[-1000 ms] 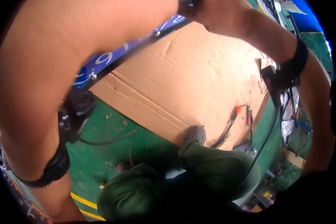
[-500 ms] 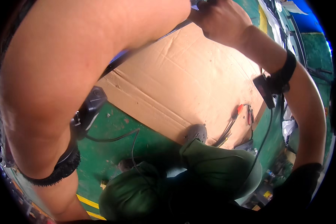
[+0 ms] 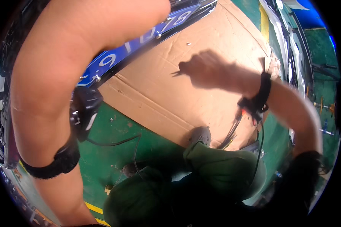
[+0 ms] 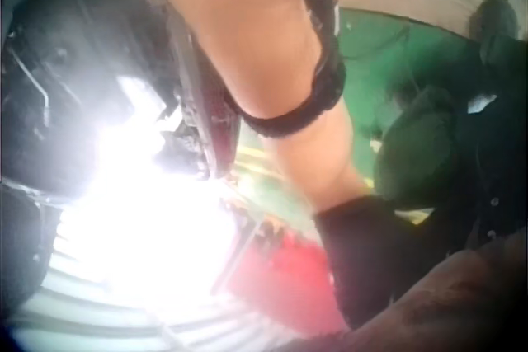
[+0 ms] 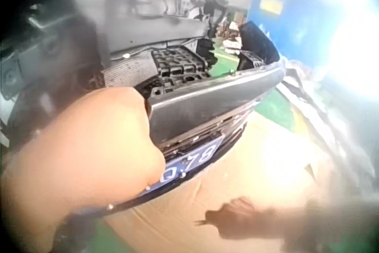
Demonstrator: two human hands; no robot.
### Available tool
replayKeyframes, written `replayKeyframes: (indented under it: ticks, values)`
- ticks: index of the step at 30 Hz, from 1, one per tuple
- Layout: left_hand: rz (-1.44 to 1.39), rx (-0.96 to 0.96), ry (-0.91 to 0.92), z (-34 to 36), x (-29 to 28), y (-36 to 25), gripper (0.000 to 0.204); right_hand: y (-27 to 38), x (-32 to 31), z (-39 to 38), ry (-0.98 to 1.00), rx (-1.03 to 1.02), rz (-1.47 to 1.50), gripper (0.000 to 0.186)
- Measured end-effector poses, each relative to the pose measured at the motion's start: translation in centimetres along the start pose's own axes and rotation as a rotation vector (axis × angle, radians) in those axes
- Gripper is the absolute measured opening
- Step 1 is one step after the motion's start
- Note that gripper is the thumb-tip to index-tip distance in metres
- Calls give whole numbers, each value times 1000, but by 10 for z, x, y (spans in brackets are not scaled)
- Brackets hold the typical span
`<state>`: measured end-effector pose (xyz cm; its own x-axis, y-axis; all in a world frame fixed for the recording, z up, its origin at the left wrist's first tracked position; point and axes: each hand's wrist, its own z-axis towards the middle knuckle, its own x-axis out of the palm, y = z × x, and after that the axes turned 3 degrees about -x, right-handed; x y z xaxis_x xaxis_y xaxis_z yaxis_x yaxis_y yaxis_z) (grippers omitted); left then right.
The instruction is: The person assembles a car bumper by hand, pressing plastic components into place and using a metal tool to secure clips near the license plate area.
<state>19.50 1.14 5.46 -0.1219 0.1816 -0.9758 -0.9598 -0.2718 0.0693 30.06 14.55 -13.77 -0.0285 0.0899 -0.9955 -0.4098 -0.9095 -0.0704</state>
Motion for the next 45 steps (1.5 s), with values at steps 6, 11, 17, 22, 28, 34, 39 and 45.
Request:
replayKeyframes:
  ticks: [6, 11, 17, 22, 28, 34, 39, 45]
  values:
    - [-2, 183, -65, 35, 38, -19, 22, -47, 152, -94, -140, 333, 580, 23]
    - [-10, 157, -124, 46, 31, -50, 26, -86, 210, -140, -152, 689, 943, 23]
    - [-525, 207, 22, 69, 83, -112, 37, -140, 222, -202, -187, 650, 1148, 23]
    - [-313, -30, -211, 65, 79, -169, 51, -172, 184, -251, -262, 590, 1493, 19]
    - [64, -358, -346, 5, 36, -304, 45, -291, 100, -408, -918, 482, 1766, 28]
    - [-215, -211, -224, 5, 46, -400, 45, -411, 105, -693, -1430, 414, 1318, 33]
    - [-13, -92, -236, 49, 84, -378, 53, -397, 238, -743, -1282, 1324, 1250, 29]
    - [111, -213, -397, 57, 137, -427, 51, -328, 467, -666, -542, 1651, 1347, 34]
